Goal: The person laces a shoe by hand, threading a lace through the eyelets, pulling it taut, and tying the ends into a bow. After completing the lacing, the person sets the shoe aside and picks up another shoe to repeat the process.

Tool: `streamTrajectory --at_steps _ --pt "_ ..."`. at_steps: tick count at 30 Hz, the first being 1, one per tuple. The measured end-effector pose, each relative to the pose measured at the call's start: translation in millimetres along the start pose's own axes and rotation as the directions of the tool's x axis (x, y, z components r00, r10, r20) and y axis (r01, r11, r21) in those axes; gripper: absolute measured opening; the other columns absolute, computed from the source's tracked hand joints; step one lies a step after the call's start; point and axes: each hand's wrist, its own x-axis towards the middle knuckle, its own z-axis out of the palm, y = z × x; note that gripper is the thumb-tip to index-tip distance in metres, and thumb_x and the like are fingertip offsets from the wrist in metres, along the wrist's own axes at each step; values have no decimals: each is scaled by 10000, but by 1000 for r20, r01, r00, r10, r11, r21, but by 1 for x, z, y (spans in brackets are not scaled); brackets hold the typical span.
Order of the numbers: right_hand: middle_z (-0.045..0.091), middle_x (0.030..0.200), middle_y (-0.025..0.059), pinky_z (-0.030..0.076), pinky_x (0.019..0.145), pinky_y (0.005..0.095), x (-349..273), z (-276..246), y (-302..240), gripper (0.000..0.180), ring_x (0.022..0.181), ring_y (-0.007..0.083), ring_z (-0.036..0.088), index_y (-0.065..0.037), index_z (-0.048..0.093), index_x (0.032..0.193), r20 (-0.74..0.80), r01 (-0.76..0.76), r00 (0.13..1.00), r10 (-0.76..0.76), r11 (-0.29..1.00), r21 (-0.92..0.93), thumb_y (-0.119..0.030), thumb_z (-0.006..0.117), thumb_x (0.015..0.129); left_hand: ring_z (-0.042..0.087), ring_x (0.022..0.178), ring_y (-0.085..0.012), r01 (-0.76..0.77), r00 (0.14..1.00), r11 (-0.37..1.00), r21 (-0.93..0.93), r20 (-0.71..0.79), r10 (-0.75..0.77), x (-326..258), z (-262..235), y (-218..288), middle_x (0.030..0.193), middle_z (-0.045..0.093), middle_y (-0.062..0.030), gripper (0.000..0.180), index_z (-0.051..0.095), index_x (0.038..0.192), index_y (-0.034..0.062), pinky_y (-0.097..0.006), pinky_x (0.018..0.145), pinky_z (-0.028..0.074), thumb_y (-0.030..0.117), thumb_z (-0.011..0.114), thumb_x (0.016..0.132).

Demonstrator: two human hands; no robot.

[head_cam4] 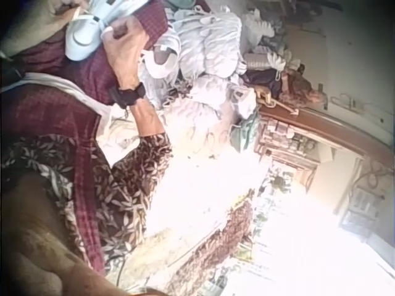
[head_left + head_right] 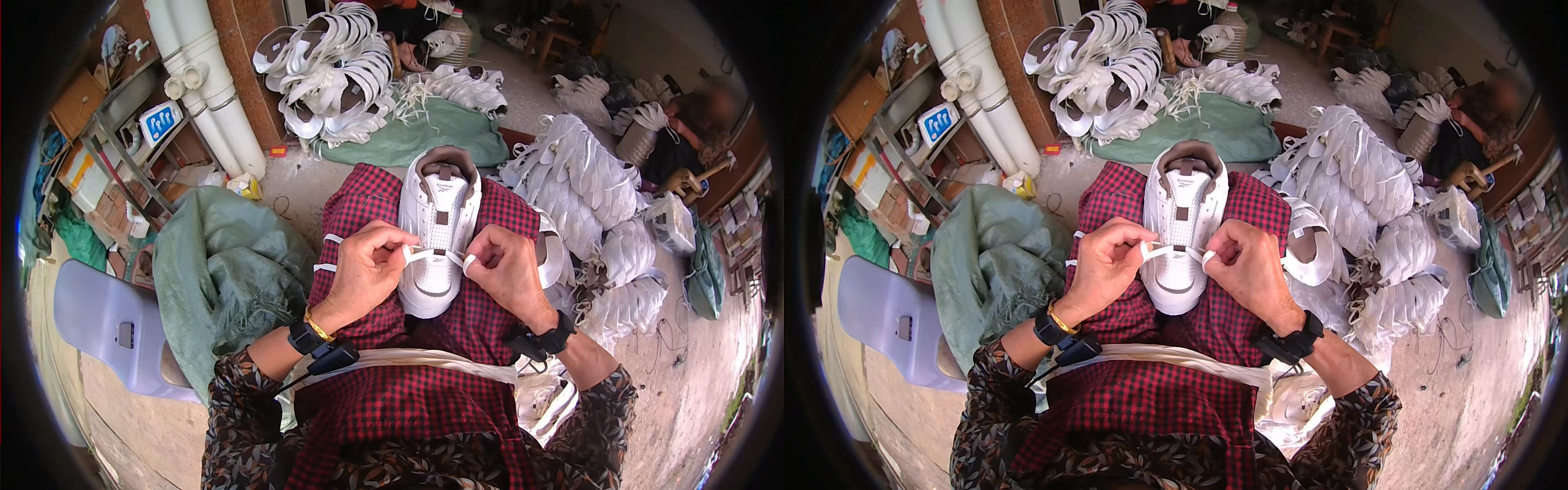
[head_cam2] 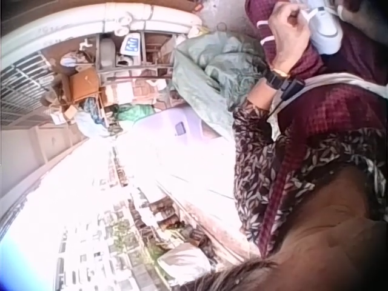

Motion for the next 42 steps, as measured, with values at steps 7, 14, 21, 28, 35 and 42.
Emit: streamTrajectory --at_steps 7,14,21,28,35,42 --pt "698 707 71 545 604 295 17 4 -10 85 620 135 663 6 681 782 54 -43 998 45 998 -43 -15 755 745 691 900 -90 49 996 997 -57 -78 -53 -3 7 -10 962 698 -55 126 640 1066 -24 -247 791 577 -72 624 951" --pt "694 714 55 547 608 282 21 5 -13 98 638 113 669 15 687 819 102 -5 995 14 996 -86 -5 751 748 659 800 -51 31 996 999 -15 -84 -32 3 11 -6 928 644 -34 79 651 976 -20 -219 669 546 -66 654 912" --pt "692 760 103 573 660 333 26 -17 -29 300 688 223 707 -2 692 1050 318 233 933 -167 955 -183 47 700 754 631 709 -76 -51 998 984 170 53 43 20 6 12 871 611 -67 195 666 1029 -8 -250 621 521 -81 637 850" --pt "629 1071 100 517 879 402 59 -25 -43 248 1055 255 601 -75 730 1014 692 824 567 -447 309 -475 -49 703 769 554 1072 -372 -444 831 735 513 542 124 60 -23 38 1137 476 -161 294 616 1026 -23 -441 904 489 -41 621 732" --pt "628 913 21 475 868 397 63 -19 -24 223 1025 225 577 -119 744 845 684 757 651 -328 349 -553 -110 794 628 534 1016 -292 -590 663 643 489 748 39 86 -35 41 1004 510 -72 171 626 873 74 -432 861 401 57 684 714" --pt "644 890 60 474 894 423 59 -15 -35 205 1006 264 608 -99 745 841 590 608 784 -193 436 -664 -35 753 647 523 994 -255 -597 718 624 505 683 133 77 -35 32 941 503 -52 149 639 852 97 -416 893 348 106 719 727"
